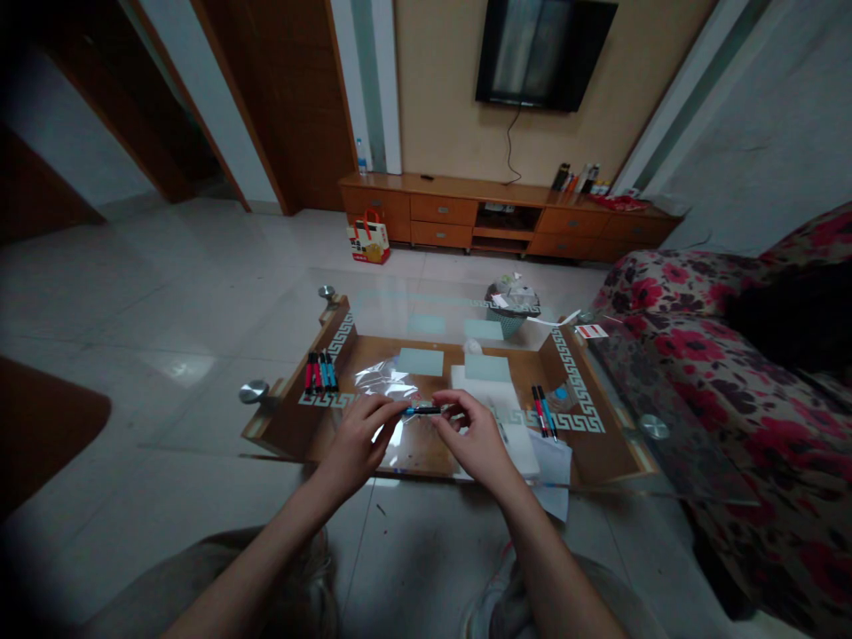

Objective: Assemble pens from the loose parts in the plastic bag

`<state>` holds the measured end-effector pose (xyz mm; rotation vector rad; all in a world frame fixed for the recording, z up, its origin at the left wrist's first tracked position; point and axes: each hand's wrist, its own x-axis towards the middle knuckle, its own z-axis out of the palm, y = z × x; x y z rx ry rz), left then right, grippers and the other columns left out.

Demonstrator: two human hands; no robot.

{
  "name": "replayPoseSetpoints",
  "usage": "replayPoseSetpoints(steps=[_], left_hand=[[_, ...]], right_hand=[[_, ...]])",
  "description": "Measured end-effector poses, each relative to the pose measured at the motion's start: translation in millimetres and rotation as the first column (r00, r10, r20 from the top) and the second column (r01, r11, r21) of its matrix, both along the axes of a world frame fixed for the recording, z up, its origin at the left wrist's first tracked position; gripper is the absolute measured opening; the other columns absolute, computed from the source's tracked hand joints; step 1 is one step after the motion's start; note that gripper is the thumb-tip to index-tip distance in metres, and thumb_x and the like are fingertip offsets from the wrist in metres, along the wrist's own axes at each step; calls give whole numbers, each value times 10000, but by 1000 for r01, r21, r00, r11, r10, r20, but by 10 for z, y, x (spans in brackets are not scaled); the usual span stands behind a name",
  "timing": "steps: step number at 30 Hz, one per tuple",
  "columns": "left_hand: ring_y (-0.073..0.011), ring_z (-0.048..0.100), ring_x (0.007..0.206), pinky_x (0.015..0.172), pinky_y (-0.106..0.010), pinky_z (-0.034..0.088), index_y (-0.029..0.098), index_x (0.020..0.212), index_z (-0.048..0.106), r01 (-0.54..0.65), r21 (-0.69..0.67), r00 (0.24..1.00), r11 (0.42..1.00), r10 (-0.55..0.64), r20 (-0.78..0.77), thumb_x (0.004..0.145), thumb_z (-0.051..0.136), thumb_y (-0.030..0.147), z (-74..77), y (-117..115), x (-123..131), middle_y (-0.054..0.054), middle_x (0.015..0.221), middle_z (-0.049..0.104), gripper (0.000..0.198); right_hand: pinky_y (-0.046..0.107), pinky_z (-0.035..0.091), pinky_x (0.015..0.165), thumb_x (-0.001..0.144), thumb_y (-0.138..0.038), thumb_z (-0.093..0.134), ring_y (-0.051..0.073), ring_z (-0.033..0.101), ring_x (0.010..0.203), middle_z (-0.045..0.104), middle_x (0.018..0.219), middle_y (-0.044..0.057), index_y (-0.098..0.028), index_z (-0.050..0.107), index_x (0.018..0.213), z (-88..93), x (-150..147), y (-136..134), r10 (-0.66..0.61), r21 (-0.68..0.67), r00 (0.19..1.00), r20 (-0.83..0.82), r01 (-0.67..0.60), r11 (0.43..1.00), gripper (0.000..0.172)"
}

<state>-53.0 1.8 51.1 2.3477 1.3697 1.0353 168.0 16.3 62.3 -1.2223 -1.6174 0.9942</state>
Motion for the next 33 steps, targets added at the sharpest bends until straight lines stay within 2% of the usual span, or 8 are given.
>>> replayPoseSetpoints(steps=[3, 6, 11, 18, 29, 33], left_hand=[[-233, 564, 1074, 879, -374, 448, 258, 1223, 624, -13, 10, 1000, 1000, 13, -7, 976, 484, 171, 1, -1, -2, -86, 1116, 633, 297], [-234, 567, 1067, 873, -379, 445, 257, 1221, 623, -20, 21, 1000, 1000, 21, -23, 978, 482, 177, 1, -3, -2, -89, 1123, 637, 292], [-233, 573, 1069, 870, -378, 445, 259, 1232, 617, -19, 11, 999, 1000, 20, -46, 971, 488, 166, 0, -7, -2, -85, 1137, 640, 306], [-233, 581, 1082, 873, -370, 437, 280, 1250, 612, -9, 9, 999, 1000, 10, -50, 970, 502, 180, -18, 0, -4, -79, 1148, 639, 317], [-221, 591, 1029, 864, -366, 407, 265, 1218, 605, 18, 21, 988, 1000, -15, -155, 940, 517, 150, 14, -5, -10, -63, 1091, 660, 314], [-226, 595, 1001, 823, -356, 408, 275, 1224, 593, 40, -36, 974, 999, -47, -223, 906, 529, 106, 4, -18, -3, -55, 1068, 658, 366]], right_hand=[[274, 523, 663, 844, -281, 627, 172, 646, 837, 678, 1100, 78, -218, 650, 1127, -7, 26, 13, -25, 15, 1000, -19, 26, 1000, 291], [280, 525, 681, 840, -264, 612, 182, 642, 855, 681, 1039, 76, -217, 659, 1106, -24, 39, 27, -48, 13, 999, -25, 48, 999, 274], [287, 520, 701, 831, -244, 603, 180, 643, 839, 692, 959, 51, -220, 662, 1101, -59, 27, 26, -28, -13, 1000, -11, 27, 1000, 277], [279, 518, 673, 831, -247, 602, 177, 649, 814, 709, 956, 52, -212, 672, 1051, -26, 6, 7, -19, -10, 1000, 22, 19, 1000, 234], [289, 519, 701, 845, -209, 560, 168, 646, 808, 713, 974, 42, -218, 682, 1057, -44, -62, -46, 29, 39, 992, 119, -34, 999, 244], [306, 513, 752, 837, -161, 556, 169, 641, 813, 709, 958, 30, -234, 680, 1079, -79, -84, -62, 77, 92, 981, 179, -95, 991, 281]])
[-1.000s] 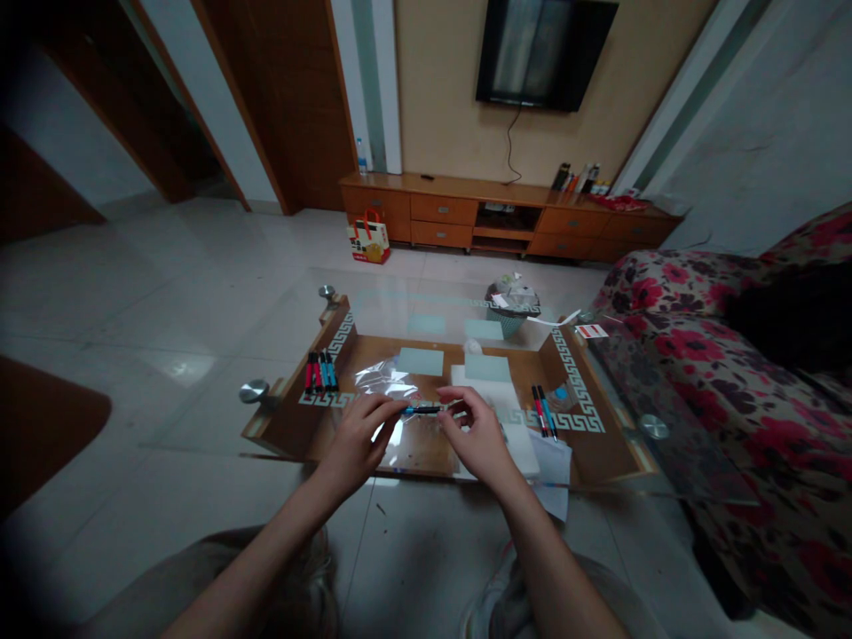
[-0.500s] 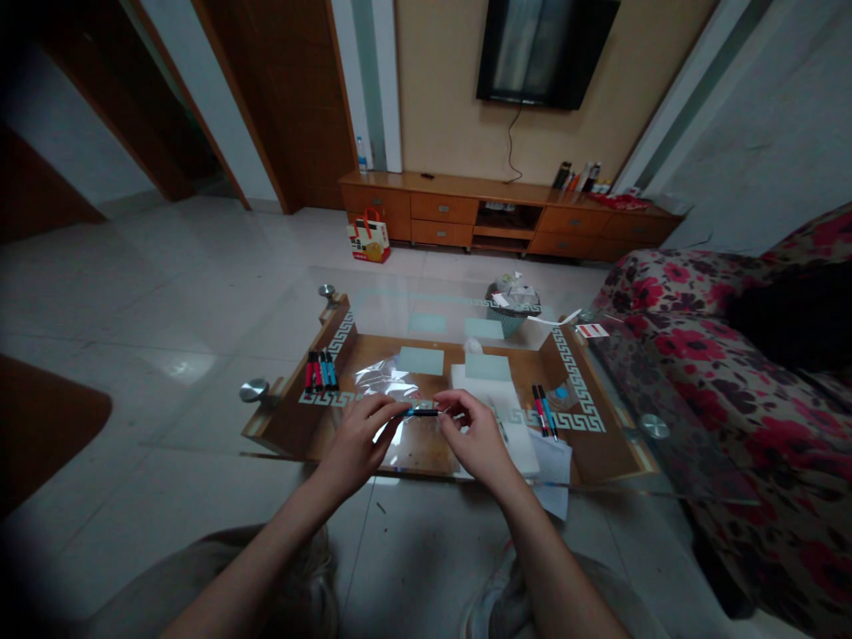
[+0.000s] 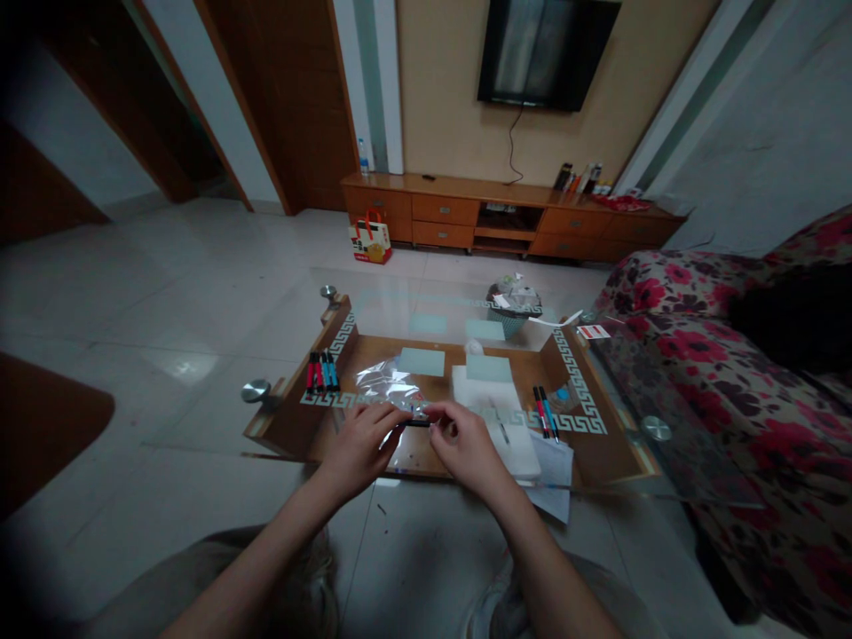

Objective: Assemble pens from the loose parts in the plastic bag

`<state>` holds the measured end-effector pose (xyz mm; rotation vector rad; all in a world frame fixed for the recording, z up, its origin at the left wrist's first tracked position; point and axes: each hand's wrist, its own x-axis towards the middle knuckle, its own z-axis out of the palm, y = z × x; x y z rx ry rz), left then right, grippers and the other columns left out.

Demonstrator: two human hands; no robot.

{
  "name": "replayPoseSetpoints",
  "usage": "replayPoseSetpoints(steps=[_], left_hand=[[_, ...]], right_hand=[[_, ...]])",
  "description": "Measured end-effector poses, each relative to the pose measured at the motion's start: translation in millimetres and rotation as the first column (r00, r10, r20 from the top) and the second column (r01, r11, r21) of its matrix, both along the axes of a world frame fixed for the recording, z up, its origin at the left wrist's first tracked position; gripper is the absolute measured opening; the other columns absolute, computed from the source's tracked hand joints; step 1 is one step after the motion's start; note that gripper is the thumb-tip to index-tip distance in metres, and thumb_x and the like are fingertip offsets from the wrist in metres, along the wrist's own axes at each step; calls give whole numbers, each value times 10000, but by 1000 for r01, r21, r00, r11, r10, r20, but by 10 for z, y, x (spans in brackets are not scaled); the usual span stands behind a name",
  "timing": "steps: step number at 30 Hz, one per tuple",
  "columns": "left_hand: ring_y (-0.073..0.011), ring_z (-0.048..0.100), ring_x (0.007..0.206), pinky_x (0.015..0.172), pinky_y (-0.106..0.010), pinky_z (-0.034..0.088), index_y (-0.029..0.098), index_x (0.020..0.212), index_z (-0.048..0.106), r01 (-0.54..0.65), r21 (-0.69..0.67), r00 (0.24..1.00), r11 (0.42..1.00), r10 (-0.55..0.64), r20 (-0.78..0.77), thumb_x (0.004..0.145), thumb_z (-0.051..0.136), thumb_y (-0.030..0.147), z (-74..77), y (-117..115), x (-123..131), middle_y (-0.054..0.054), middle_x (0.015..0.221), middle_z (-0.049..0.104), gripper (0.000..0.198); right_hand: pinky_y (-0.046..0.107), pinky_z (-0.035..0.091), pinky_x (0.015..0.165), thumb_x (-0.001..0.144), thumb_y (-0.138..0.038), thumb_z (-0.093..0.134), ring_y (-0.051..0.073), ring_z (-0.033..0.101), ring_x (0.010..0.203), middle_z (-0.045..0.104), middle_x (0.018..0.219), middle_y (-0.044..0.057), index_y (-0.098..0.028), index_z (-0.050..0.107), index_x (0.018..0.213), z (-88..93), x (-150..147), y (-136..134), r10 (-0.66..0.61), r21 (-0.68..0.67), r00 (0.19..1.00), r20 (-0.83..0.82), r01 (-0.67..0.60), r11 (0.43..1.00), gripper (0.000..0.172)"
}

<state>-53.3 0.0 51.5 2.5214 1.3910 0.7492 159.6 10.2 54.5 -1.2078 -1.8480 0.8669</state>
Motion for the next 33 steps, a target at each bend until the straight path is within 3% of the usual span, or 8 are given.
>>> replayPoseSetpoints(steps=[7, 11, 14, 20, 24, 28, 33], left_hand=[[-244, 597, 999, 805, -360, 409, 277, 1274, 559, 0, -52, 997, 999, -4, -77, 918, 564, 176, -11, -10, 0, -59, 1060, 655, 371], [-214, 620, 924, 751, -323, 411, 326, 1319, 541, 1, -40, 995, 999, -5, -98, 937, 558, 191, -8, -5, -7, -44, 1027, 658, 405], [-196, 630, 869, 718, -300, 416, 354, 1314, 551, -23, -31, 995, 999, 20, -100, 943, 550, 189, -26, 0, -13, -41, 1028, 657, 405], [-198, 634, 865, 744, -297, 440, 285, 1182, 631, -164, -59, 986, 985, 161, -50, 959, 519, 202, -42, 20, -65, -55, 1015, 662, 263], [-200, 627, 884, 786, -311, 446, 281, 1187, 628, -231, -87, 973, 969, 230, -24, 971, 505, 219, -16, 31, -108, -49, 1040, 661, 257], [-210, 625, 908, 817, -324, 453, 265, 1169, 638, -226, -104, 973, 968, 229, 9, 967, 511, 213, -16, 54, -134, -50, 1014, 662, 244], [-208, 628, 898, 812, -327, 469, 248, 1168, 636, -213, -109, 974, 971, 220, 50, 970, 500, 203, -65, 104, -159, -63, 1033, 658, 245]], right_hand=[[327, 504, 809, 822, -90, 542, 179, 641, 851, 705, 983, 27, -256, 665, 1107, -32, -46, -17, 66, 57, 993, 98, -72, 996, 352], [350, 499, 852, 846, -105, 531, 196, 640, 896, 699, 985, 34, -261, 654, 1125, -15, -56, -23, 78, 73, 983, 165, -91, 993, 342], [360, 497, 869, 870, -150, 546, 207, 639, 925, 692, 1028, 49, -253, 626, 1173, -39, -52, -24, 22, 91, 977, 211, -42, 995, 330], [370, 492, 898, 884, -180, 539, 220, 622, 982, 647, 1153, 90, -216, 574, 1226, -154, -31, -20, -90, 76, 939, 333, 69, 995, 346], [385, 469, 966, 872, -173, 558, 239, 593, 1072, 624, 1153, 107, -191, 585, 1210, -256, -37, -13, -7, 19, 915, 403, 0, 1000, 340], [412, 430, 1036, 849, -165, 601, 257, 550, 1161, 591, 1224, 120, -202, 586, 1250, -385, -87, 3, 111, -17, 903, 416, -115, 993, 404], [441, 377, 1100, 853, -187, 607, 274, 484, 1273, 500, 1382, 131, -212, 577, 1309, -523, -133, 61, 148, -39, 878, 454, -146, 988, 458]])
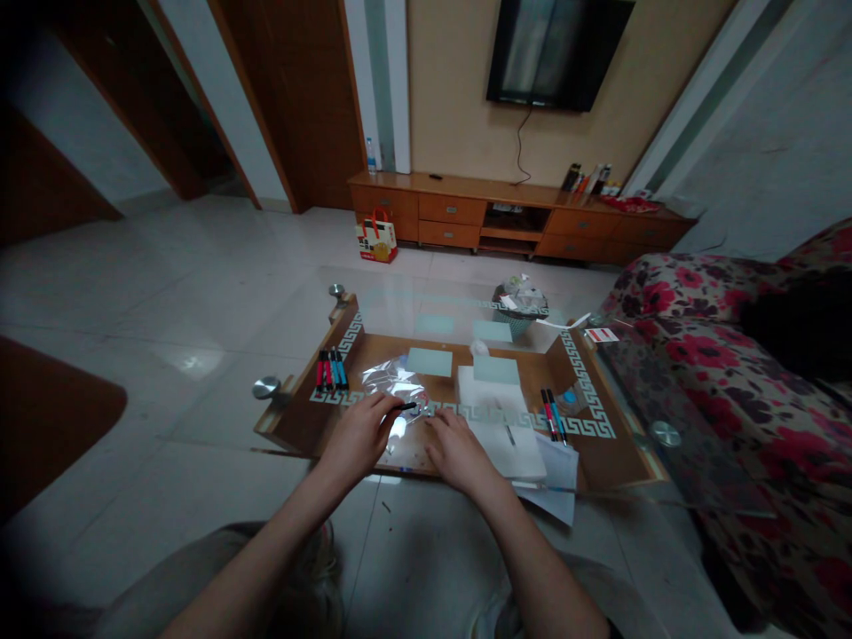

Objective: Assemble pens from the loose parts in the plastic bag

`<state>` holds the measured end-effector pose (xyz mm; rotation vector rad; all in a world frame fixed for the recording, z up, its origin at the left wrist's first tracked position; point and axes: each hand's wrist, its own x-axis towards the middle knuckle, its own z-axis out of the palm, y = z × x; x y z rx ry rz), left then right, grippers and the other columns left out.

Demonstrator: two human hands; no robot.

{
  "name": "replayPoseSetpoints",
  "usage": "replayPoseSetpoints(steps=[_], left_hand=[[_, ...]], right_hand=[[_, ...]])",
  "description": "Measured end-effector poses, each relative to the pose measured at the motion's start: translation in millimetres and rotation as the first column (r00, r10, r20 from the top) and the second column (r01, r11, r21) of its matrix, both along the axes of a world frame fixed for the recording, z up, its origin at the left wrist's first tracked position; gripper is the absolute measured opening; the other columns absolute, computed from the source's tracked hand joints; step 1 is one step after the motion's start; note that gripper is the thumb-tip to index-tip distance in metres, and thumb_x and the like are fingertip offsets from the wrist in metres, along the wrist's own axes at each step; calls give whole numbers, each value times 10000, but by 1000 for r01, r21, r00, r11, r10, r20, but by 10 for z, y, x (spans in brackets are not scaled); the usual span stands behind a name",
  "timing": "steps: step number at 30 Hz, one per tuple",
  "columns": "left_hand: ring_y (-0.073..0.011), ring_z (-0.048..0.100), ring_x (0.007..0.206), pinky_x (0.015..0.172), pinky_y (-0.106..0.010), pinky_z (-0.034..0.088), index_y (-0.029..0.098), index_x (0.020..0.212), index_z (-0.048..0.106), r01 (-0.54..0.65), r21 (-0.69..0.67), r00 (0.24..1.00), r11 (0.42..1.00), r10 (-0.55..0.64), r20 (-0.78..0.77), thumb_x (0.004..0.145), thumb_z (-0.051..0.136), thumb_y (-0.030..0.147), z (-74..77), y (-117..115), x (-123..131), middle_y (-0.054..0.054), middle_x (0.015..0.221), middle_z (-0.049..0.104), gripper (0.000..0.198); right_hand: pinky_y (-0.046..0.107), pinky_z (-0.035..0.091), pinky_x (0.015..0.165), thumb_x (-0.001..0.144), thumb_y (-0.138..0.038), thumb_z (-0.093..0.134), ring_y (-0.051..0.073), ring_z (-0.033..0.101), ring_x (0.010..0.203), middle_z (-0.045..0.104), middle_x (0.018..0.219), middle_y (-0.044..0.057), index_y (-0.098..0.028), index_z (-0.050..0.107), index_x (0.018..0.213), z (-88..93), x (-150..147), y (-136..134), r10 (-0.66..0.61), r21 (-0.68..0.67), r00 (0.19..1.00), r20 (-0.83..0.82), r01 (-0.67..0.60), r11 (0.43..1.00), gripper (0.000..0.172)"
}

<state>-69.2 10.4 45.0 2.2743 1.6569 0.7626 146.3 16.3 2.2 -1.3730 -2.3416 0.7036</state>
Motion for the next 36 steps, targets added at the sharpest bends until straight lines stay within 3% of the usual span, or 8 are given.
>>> replayPoseSetpoints(steps=[8, 17, 23, 29, 32, 36], left_hand=[[-200, 630, 937, 836, -312, 484, 242, 1170, 619, 25, -33, 998, 999, -23, 54, 983, 466, 203, -25, 88, -33, -67, 1037, 645, 245], [-186, 634, 878, 750, -279, 469, 266, 1102, 634, 27, -78, 996, 997, -33, -77, 986, 486, 312, 69, 43, -24, -48, 1020, 640, 194], [-167, 642, 868, 757, -257, 484, 254, 1067, 634, 41, -105, 999, 994, -41, 3, 1005, 450, 312, 85, -48, -11, -44, 1008, 633, 202], [-177, 633, 888, 798, -278, 497, 246, 1077, 640, 95, -55, 992, 994, -90, 86, 1007, 442, 318, 83, -103, 16, -60, 1012, 622, 222], [-180, 627, 906, 815, -286, 504, 244, 1111, 628, 129, -40, 986, 991, -123, 116, 1009, 439, 320, 63, -108, 42, -64, 1031, 618, 228], [-173, 621, 893, 819, -288, 508, 235, 1110, 626, 180, -41, 973, 983, -172, 151, 1009, 437, 294, 44, -85, 73, -67, 1024, 616, 222]], right_hand=[[452, 350, 1116, 876, -134, 530, 271, 452, 1314, 451, 1476, 100, -245, 524, 1403, -103, 11, 111, 41, 11, 998, 56, -42, 999, 538], [421, 427, 1034, 885, -102, 515, 255, 537, 1176, 548, 1396, 96, -244, 542, 1388, -77, -31, 99, 52, 47, 997, 62, -55, 997, 524], [381, 474, 963, 886, -116, 527, 226, 604, 1068, 668, 1133, 87, -228, 671, 1185, 20, -2, 88, -61, 90, 989, -134, 73, 993, 350], [314, 511, 771, 865, -209, 599, 180, 646, 815, 718, 939, 44, -217, 716, 953, 291, 27, 20, -247, 0, 893, -377, 266, 964, 146], [287, 506, 674, 857, -290, 623, 178, 644, 761, 728, 910, 48, -200, 713, 980, 362, 47, 0, -320, -102, 833, -452, 308, 946, 177], [285, 514, 676, 855, -359, 632, 181, 651, 771, 739, 937, 64, -189, 726, 1004, 412, 91, 8, -340, -168, 790, -509, 296, 940, 245]])
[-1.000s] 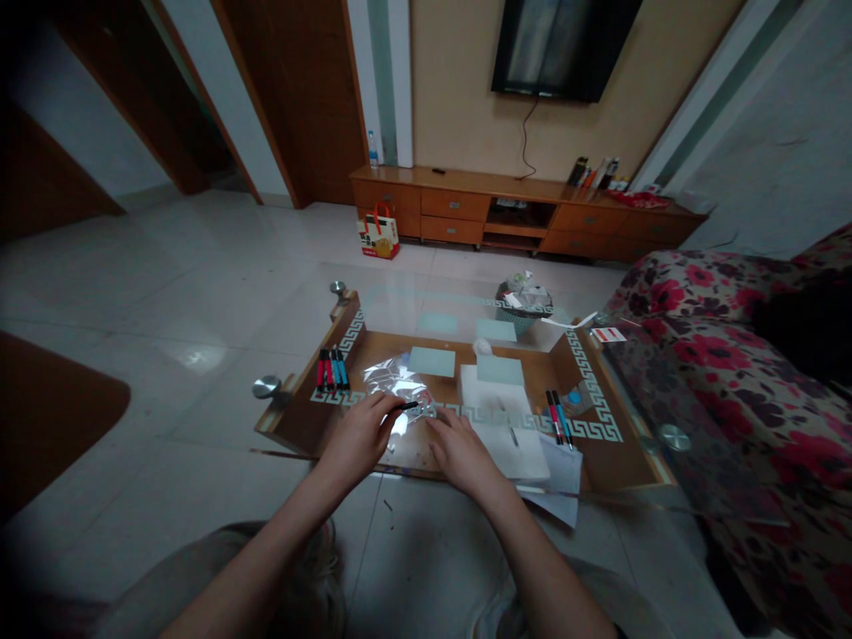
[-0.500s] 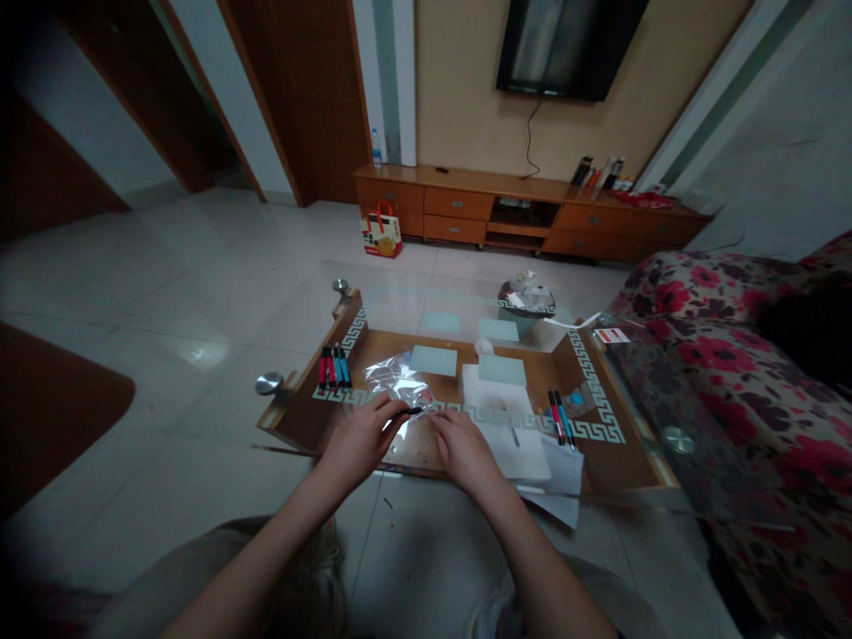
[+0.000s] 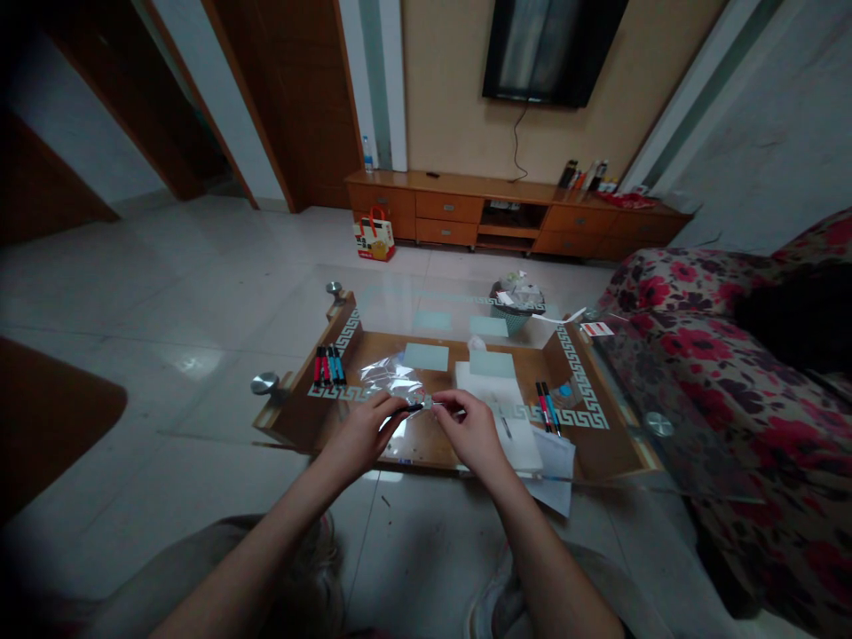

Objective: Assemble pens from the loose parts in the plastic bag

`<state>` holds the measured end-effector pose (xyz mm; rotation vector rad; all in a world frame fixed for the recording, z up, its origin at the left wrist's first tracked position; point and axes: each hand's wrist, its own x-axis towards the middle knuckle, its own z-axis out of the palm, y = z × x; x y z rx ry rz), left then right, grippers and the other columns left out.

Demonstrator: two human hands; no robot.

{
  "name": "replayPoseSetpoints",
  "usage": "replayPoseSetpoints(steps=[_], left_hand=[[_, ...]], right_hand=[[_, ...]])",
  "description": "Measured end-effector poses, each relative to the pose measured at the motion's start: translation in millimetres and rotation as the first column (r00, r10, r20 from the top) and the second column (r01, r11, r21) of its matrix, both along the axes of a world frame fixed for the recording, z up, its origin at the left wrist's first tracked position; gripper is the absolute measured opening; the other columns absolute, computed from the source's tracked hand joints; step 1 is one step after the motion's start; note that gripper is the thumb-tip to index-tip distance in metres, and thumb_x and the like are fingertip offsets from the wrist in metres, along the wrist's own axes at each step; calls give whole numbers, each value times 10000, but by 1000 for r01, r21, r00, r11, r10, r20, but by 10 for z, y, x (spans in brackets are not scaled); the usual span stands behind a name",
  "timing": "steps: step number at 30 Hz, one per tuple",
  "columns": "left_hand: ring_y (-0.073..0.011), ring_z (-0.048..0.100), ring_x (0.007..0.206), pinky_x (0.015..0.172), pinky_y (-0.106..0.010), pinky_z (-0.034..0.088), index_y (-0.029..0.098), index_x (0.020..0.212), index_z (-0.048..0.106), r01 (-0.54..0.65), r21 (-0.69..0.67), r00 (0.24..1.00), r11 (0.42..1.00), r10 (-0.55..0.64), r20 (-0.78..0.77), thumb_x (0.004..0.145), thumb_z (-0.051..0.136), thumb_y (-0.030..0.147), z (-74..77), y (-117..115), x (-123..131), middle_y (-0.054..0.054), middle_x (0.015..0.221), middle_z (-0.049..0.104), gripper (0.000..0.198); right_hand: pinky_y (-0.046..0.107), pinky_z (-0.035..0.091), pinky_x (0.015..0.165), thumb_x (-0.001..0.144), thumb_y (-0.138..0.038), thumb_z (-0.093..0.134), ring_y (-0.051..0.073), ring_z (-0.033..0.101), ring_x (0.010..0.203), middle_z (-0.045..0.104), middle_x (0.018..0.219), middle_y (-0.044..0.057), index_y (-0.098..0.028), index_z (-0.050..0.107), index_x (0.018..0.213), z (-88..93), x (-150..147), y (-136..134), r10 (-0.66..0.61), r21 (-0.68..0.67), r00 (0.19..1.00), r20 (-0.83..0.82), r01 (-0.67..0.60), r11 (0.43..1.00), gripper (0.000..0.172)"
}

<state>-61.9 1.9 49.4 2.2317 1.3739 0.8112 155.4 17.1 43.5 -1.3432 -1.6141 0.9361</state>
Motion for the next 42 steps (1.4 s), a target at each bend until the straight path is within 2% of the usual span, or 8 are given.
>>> replayPoseSetpoints(steps=[3, 6, 14, 25, 34, 42], left_hand=[[-174, 615, 903, 823, -290, 506, 228, 1089, 627, 15, -2, 1000, 1000, -15, 6, 1008, 440, 279, 8, 28, 20, -68, 1021, 613, 211], [-179, 610, 926, 825, -288, 499, 231, 1091, 625, 26, 11, 1000, 1000, -26, 8, 1008, 441, 279, 25, 36, 42, -68, 1025, 611, 206], [-178, 607, 920, 808, -277, 486, 224, 1107, 626, 63, 16, 998, 998, -63, -30, 1010, 438, 274, 34, 12, 42, -68, 1014, 612, 217], [-172, 598, 910, 821, -277, 489, 227, 1103, 623, 80, 31, 996, 996, -79, -44, 1010, 444, 289, 15, 11, 48, -62, 996, 600, 211], [-173, 605, 909, 810, -276, 490, 232, 1120, 615, 77, 45, 994, 996, -73, -77, 1010, 441, 281, 63, -26, 36, -62, 1000, 608, 212], [-178, 611, 910, 801, -281, 493, 233, 1123, 628, 70, 91, 994, 993, -62, -88, 1004, 460, 272, 53, -12, 56, -61, 980, 624, 210]], right_hand=[[285, 515, 662, 851, -379, 638, 177, 647, 739, 744, 910, 67, -183, 733, 957, 35, 44, 13, -3, -6, 1000, -6, 3, 1000, 243], [285, 518, 657, 856, -374, 629, 177, 649, 739, 743, 908, 68, -182, 725, 989, 69, 76, 5, -6, 3, 1000, 2, 6, 1000, 252], [280, 506, 681, 863, -307, 623, 171, 650, 786, 739, 955, 48, -213, 730, 1002, 149, 72, -63, 60, 20, 995, 75, -62, 998, 199], [286, 521, 700, 864, -297, 618, 176, 661, 817, 738, 941, 51, -211, 731, 998, 180, 18, -90, 112, 30, 992, 62, -114, 993, 195], [291, 519, 715, 868, -311, 632, 179, 666, 823, 744, 951, 46, -219, 741, 997, 159, 30, -96, 138, 20, 989, 59, -140, 990, 192], [302, 516, 718, 878, -336, 630, 186, 667, 814, 754, 948, 50, -222, 751, 1007, 173, 51, -93, 129, 1, 990, 55, -130, 992, 211]])
